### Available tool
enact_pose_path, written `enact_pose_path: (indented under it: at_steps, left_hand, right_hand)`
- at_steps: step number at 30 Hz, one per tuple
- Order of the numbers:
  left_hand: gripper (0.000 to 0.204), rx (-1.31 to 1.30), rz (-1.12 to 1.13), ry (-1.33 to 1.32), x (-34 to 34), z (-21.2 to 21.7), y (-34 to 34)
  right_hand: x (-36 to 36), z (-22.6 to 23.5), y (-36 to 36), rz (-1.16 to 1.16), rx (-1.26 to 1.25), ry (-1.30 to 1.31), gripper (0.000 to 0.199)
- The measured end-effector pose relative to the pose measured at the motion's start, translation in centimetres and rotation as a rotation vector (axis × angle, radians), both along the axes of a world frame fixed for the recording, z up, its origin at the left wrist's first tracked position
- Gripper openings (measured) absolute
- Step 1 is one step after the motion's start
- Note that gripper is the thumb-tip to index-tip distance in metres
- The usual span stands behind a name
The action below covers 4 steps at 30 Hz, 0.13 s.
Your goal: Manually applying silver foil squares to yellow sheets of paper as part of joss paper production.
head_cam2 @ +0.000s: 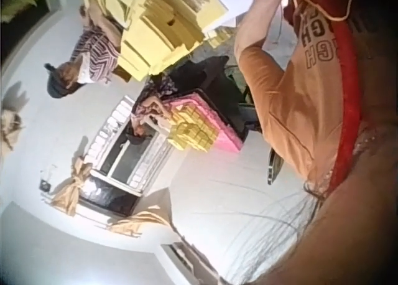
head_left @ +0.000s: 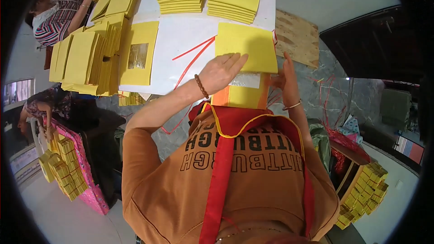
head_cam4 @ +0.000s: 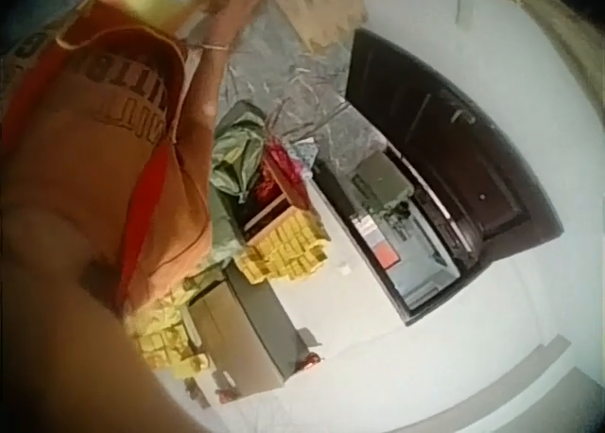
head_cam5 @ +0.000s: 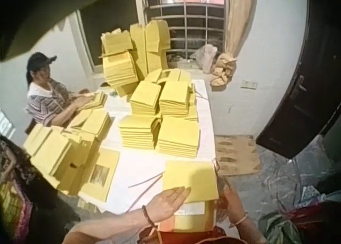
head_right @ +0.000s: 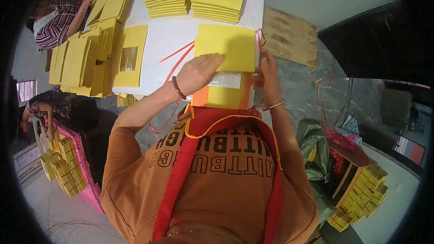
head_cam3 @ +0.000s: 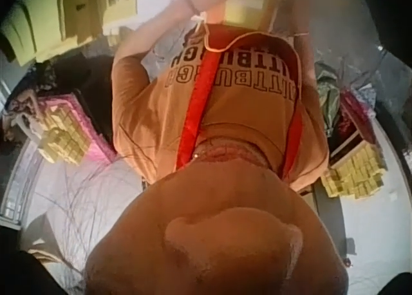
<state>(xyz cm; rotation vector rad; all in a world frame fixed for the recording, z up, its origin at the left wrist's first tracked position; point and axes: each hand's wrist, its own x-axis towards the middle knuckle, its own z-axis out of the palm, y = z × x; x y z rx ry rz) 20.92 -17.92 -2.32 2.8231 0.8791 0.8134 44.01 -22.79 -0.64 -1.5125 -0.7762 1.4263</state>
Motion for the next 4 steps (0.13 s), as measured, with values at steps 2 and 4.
enact_pose_path:
  at_steps: [2, 4]
  left_hand:
    - [0.048, 0.095, -0.019, 0.044, 0.0, 0.0, -0.4]
    - [0.048, 0.091, 0.028, 0.058, 0.1, -0.2, -0.6]
  right_hand:
    - [-0.4, 0.3, 1.3, -0.032, 0.025, 0.180, 0.060]
    - [-0.3, -0.3, 3.1, 0.193, 0.201, 0.043, 0.077]
